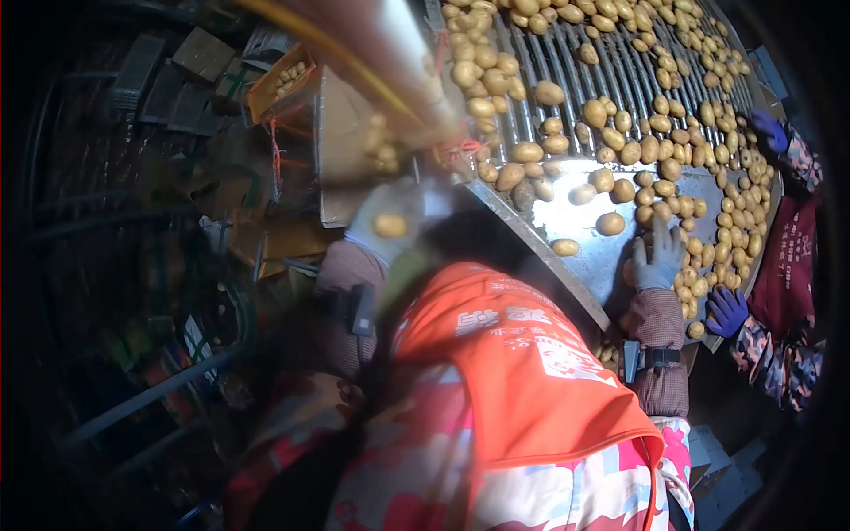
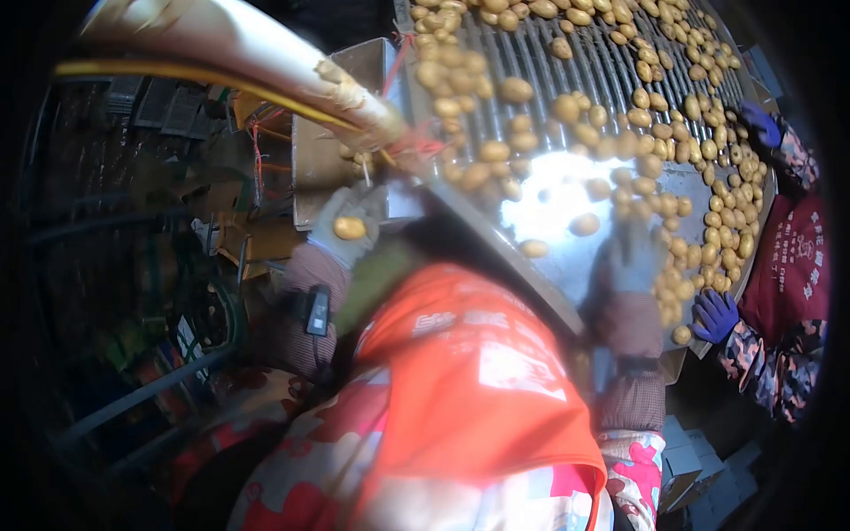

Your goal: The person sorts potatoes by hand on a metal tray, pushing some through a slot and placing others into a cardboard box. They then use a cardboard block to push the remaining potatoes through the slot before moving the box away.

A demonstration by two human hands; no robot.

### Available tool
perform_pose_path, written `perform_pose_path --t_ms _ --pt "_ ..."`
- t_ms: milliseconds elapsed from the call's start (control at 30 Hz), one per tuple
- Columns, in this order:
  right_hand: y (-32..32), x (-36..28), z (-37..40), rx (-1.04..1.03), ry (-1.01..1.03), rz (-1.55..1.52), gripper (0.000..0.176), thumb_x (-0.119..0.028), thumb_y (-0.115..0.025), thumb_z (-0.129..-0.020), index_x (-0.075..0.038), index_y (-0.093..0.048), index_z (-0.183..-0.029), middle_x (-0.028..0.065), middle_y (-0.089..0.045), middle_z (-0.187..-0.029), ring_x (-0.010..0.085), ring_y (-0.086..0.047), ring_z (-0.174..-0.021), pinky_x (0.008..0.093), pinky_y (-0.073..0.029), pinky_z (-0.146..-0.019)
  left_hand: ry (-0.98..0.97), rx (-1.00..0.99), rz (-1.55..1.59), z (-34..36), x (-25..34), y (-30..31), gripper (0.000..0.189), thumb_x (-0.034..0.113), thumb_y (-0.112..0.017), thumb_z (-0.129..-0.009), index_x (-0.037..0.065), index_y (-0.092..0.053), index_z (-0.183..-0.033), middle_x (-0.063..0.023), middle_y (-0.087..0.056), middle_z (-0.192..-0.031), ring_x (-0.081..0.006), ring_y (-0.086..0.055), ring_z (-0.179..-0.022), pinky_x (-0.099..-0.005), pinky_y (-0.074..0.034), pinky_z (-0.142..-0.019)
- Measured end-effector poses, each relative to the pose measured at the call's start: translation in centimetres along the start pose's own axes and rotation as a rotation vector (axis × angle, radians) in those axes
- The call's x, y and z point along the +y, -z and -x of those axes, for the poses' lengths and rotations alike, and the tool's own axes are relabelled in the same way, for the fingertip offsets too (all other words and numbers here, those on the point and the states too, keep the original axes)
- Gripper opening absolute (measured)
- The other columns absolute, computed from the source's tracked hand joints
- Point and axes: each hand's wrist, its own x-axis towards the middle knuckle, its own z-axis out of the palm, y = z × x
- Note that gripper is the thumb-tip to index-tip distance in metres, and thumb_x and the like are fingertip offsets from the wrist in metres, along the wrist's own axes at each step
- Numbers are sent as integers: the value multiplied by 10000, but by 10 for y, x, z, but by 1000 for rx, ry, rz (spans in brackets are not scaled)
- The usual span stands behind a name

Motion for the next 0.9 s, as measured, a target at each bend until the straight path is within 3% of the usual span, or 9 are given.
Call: perform_pose_path --t_ms 33,167,200,300,367,600,767,867,900 --pt "1 -13 -7 112 -21 4 464 -261 -632 -884 -72 -624 -1308 232 -582 -1347 424 -523 -1264 542 -383 -1086 34 -67 22 5 -9 1 300 293 -626 -985 74 -674 -1184 -143 -698 -1224 -244 -701 -943 -323 -617 -766" --pt "8 -103 -45 -658 -54 28 319 -159 -618 -834 -42 -670 -1126 166 -664 -1076 375 -607 -1003 505 -464 -904 199 104 -6 -22 -34 69 271 255 -689 -949 105 -695 -1175 -114 -712 -1171 -158 -665 -812 -267 -588 -694" --pt "10 -111 -25 -121 248 -248 319 -149 -623 -810 -61 -674 -1113 140 -655 -1080 359 -601 -1009 520 -441 -917 222 106 -133 -8 -39 53 272 247 -701 -941 115 -696 -1179 -108 -712 -1166 -142 -651 -787 -256 -577 -674" --pt "-8 -121 -45 -283 -2 -416 371 -167 -634 -818 -112 -664 -1183 151 -641 -1196 384 -566 -1182 557 -376 -1069 266 63 -337 8 -51 24 332 191 -648 -963 136 -640 -1290 -121 -687 -1228 -135 -619 -757 -235 -532 -614" --pt "-2 -147 -94 -31 91 -400 390 -189 -657 -818 -179 -664 -1208 165 -575 -1342 421 -478 -1310 585 -312 -1140 272 -48 -386 9 -55 7 422 111 -554 -998 110 -551 -1419 -156 -642 -1326 -148 -652 -843 -238 -546 -637" --pt "-63 -171 -154 -269 171 -292 548 -403 -802 -688 -217 -681 -1189 183 -444 -1493 425 -334 -1426 580 -215 -1197 412 -218 -417 1 -77 -3 521 86 -499 -1013 174 -430 -1522 -153 -554 -1453 -146 -617 -881 -243 -543 -712" --pt "-18 -170 -137 -274 -12 -390 516 -461 -812 -739 -95 -724 -1093 182 -569 -1359 430 -435 -1347 531 -286 -1169 307 -110 -433 15 -79 -26 446 287 -549 -1020 204 -493 -1455 -126 -592 -1368 -146 -610 -768 -247 -519 -614" --pt "-9 -149 -138 -198 607 -887 384 -176 -712 -859 -123 -662 -1236 162 -662 -1131 380 -635 -1034 445 -523 -890 370 -75 -418 -11 -92 -31 439 433 -570 -1014 201 -543 -1386 -116 -646 -1281 -137 -599 -638 -245 -496 -513" --pt "-13 -142 -140 -290 379 -1024 380 -155 -703 -864 -119 -656 -1240 168 -664 -1129 367 -649 -1013 430 -534 -871 423 -76 -396 -32 -99 -32 447 457 -569 -1009 195 -550 -1371 -119 -655 -1266 -133 -594 -604 -246 -492 -489"
